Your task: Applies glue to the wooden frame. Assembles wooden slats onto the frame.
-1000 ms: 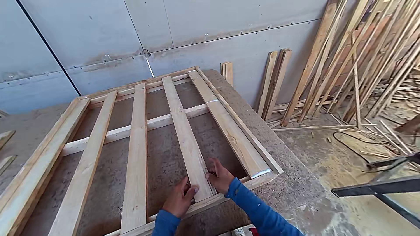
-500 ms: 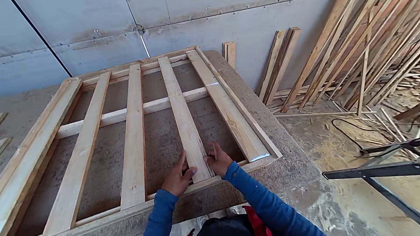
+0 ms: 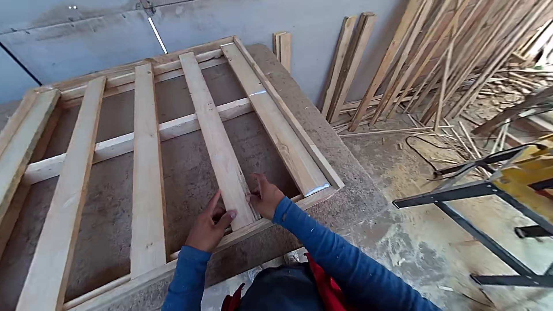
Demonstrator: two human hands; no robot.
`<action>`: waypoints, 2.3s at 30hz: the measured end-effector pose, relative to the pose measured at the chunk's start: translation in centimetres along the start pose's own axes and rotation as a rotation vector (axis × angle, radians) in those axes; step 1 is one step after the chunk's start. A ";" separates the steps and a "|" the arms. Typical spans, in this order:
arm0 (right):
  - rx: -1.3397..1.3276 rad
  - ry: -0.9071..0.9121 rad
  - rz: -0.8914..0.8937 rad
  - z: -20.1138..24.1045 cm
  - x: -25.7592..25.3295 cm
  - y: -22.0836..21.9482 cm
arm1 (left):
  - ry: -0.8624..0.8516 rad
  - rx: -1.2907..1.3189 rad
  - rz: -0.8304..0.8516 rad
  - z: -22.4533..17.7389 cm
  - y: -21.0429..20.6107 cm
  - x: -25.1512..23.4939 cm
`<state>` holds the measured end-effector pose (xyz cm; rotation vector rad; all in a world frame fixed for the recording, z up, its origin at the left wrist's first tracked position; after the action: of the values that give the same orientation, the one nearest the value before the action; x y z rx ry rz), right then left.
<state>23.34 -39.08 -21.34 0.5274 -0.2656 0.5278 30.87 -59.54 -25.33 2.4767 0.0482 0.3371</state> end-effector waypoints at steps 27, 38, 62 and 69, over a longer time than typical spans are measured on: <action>0.067 0.170 -0.161 5.9 2.3 18.3 | 0.057 1.177 -0.202 -21.7 -13.8 -9.0; -0.114 0.444 -0.238 -4.8 -5.4 20.2 | 0.095 0.291 -0.487 -18.5 -10.6 -11.3; -0.314 0.320 -0.257 -11.5 -11.3 19.1 | 0.217 -0.063 -0.287 -17.5 -15.1 -16.3; -0.293 0.354 -0.224 -10.0 -6.9 19.7 | 0.245 -0.101 -0.238 -20.3 -15.5 -12.7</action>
<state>8.00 -21.98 -24.19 0.1692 0.0553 0.3474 14.22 -36.68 -21.92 2.2872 0.4138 0.5229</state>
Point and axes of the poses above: each hand's wrist, its own x-axis away from the middle knuckle, its own y-axis out of the back of the hand, z = x × y, the point moved 3 cm from there along -x, towards the middle knuckle, and after that the axes turned 5 degrees about -x, right-handed, at the moved point
